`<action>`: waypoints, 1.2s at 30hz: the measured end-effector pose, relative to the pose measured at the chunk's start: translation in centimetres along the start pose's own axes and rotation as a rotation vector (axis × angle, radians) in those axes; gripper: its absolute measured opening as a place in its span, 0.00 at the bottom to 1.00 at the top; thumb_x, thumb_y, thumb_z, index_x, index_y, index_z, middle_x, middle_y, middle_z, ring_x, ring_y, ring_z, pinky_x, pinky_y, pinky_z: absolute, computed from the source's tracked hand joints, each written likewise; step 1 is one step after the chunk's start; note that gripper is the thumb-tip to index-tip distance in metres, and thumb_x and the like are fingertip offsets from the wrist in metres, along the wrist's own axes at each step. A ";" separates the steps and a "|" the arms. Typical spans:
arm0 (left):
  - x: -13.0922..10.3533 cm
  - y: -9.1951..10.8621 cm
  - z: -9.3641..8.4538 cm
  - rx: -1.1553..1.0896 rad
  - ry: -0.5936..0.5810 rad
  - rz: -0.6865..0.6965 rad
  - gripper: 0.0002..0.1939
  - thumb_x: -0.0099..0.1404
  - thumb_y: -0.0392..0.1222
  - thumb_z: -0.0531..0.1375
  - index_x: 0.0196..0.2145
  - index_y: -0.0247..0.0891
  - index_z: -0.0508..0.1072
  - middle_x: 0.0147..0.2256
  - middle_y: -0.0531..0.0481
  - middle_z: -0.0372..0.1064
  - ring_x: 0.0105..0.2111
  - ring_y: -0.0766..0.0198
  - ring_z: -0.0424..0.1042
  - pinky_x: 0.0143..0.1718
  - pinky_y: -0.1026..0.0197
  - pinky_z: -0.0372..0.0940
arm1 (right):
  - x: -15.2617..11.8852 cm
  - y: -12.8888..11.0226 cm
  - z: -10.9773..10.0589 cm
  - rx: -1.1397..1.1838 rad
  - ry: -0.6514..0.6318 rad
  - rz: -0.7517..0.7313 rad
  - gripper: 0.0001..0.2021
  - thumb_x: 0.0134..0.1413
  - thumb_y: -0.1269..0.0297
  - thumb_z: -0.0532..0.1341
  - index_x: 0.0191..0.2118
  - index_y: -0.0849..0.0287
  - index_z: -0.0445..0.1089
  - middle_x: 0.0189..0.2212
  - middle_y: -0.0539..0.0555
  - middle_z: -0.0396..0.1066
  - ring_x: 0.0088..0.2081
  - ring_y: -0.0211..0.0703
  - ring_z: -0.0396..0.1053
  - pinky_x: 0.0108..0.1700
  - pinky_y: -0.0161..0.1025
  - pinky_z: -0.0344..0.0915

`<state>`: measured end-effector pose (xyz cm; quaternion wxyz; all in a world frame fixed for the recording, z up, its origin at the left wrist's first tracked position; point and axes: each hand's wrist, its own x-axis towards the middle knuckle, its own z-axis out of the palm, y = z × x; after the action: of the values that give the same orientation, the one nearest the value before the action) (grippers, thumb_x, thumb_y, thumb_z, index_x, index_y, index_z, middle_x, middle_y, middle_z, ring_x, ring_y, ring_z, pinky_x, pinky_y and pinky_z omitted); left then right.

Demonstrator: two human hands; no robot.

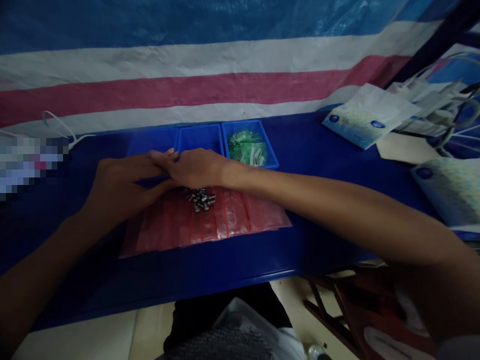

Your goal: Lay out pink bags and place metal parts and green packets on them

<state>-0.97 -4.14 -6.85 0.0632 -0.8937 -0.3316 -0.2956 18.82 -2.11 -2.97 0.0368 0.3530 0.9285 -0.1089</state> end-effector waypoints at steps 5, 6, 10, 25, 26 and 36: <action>0.0 -0.1 0.0 -0.006 -0.013 -0.006 0.09 0.75 0.52 0.63 0.44 0.50 0.83 0.50 0.52 0.82 0.50 0.54 0.83 0.49 0.49 0.82 | -0.5 -0.6 -0.6 -0.164 -0.072 0.018 0.30 0.77 0.64 0.44 0.78 0.68 0.43 0.48 0.70 0.80 0.45 0.60 0.79 0.38 0.44 0.67; 0.0 -0.1 0.0 -0.006 -0.013 -0.007 0.09 0.75 0.52 0.63 0.44 0.50 0.83 0.49 0.53 0.82 0.50 0.54 0.83 0.49 0.49 0.82 | -0.5 -0.7 -0.5 -0.161 -0.066 0.016 0.30 0.77 0.64 0.44 0.78 0.68 0.44 0.50 0.70 0.79 0.46 0.60 0.79 0.39 0.44 0.68; 0.1 0.0 -0.3 -0.008 -0.023 0.001 0.11 0.75 0.52 0.63 0.44 0.47 0.83 0.48 0.51 0.83 0.48 0.54 0.84 0.50 0.51 0.81 | -0.2 -0.5 0.3 -0.142 -0.011 0.068 0.28 0.77 0.64 0.46 0.77 0.60 0.49 0.53 0.69 0.77 0.48 0.61 0.78 0.39 0.44 0.68; -0.4 0.5 -0.4 -0.043 -0.038 0.041 0.12 0.77 0.46 0.58 0.51 0.42 0.80 0.55 0.45 0.79 0.56 0.53 0.80 0.59 0.49 0.79 | -4.0 -2.4 1.4 -0.222 0.299 -0.185 0.30 0.80 0.55 0.41 0.37 0.59 0.77 0.30 0.56 0.74 0.31 0.43 0.66 0.30 0.43 0.44; -0.4 0.6 -0.3 -0.043 -0.041 0.046 0.12 0.77 0.45 0.59 0.51 0.42 0.79 0.55 0.45 0.79 0.57 0.52 0.79 0.59 0.48 0.78 | -4.2 -2.3 2.3 -0.279 0.326 -0.316 0.29 0.81 0.56 0.42 0.35 0.59 0.76 0.29 0.56 0.74 0.30 0.43 0.65 0.29 0.43 0.44; -0.6 0.5 0.0 0.005 -0.007 0.058 0.12 0.77 0.46 0.60 0.49 0.39 0.80 0.54 0.41 0.80 0.56 0.52 0.79 0.58 0.50 0.78 | -4.9 0.6 1.6 -0.371 0.442 -0.325 0.23 0.78 0.65 0.43 0.43 0.59 0.76 0.35 0.56 0.75 0.33 0.44 0.67 0.30 0.42 0.47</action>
<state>-1.01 -4.81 -7.16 0.0727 -0.9039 -0.3063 -0.2896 22.83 -5.19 -3.88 -0.1199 0.2027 0.9622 0.1371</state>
